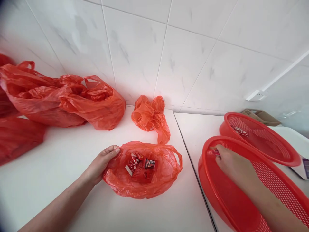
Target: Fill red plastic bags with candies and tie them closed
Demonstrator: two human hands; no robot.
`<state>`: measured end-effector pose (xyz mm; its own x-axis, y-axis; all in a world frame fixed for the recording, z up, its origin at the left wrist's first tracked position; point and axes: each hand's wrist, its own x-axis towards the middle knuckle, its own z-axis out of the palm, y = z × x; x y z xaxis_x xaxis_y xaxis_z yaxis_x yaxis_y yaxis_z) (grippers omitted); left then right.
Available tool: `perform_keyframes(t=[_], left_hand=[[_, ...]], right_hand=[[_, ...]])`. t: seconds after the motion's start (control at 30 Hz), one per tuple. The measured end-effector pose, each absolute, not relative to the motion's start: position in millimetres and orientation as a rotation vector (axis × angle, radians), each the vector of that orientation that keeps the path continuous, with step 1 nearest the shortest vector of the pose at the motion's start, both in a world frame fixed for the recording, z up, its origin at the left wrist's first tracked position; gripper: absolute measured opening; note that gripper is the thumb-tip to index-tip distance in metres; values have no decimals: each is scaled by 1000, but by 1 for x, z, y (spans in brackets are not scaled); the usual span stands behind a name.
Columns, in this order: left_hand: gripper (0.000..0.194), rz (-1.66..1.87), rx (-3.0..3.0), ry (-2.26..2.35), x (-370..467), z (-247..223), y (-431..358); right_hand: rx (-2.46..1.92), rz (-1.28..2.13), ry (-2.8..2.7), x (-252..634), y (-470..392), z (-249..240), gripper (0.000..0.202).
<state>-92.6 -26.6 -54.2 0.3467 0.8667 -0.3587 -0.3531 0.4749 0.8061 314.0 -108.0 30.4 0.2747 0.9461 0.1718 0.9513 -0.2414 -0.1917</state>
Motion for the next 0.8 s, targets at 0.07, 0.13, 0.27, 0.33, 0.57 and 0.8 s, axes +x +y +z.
perform_keyframes(t=[0.07,0.13,0.27,0.33,0.57,0.8], left_hand=[[31,875,689,876,-93,-53,-27],[31,873,690,871,-92,-53,-28],[30,867,717,863,-92,-55,-28],[30,864,756,861,-94,-53,-27],[56,752,1367,1094,-133,-29,-45],[85,530,1352,1070,-149,-39,-80]], right_hand=[[-2336,-249,-1840,294,-112,47,6],[-2223,-337,-1929,262,-117,60,12],[-1961,-115,-2188,196,-116,65,18],[-1923,-51,-2311,180,-107,58,28],[-2164,-206,-2363,206,-79,26,53],[-2145,824,-2107,215,-68,26,26]])
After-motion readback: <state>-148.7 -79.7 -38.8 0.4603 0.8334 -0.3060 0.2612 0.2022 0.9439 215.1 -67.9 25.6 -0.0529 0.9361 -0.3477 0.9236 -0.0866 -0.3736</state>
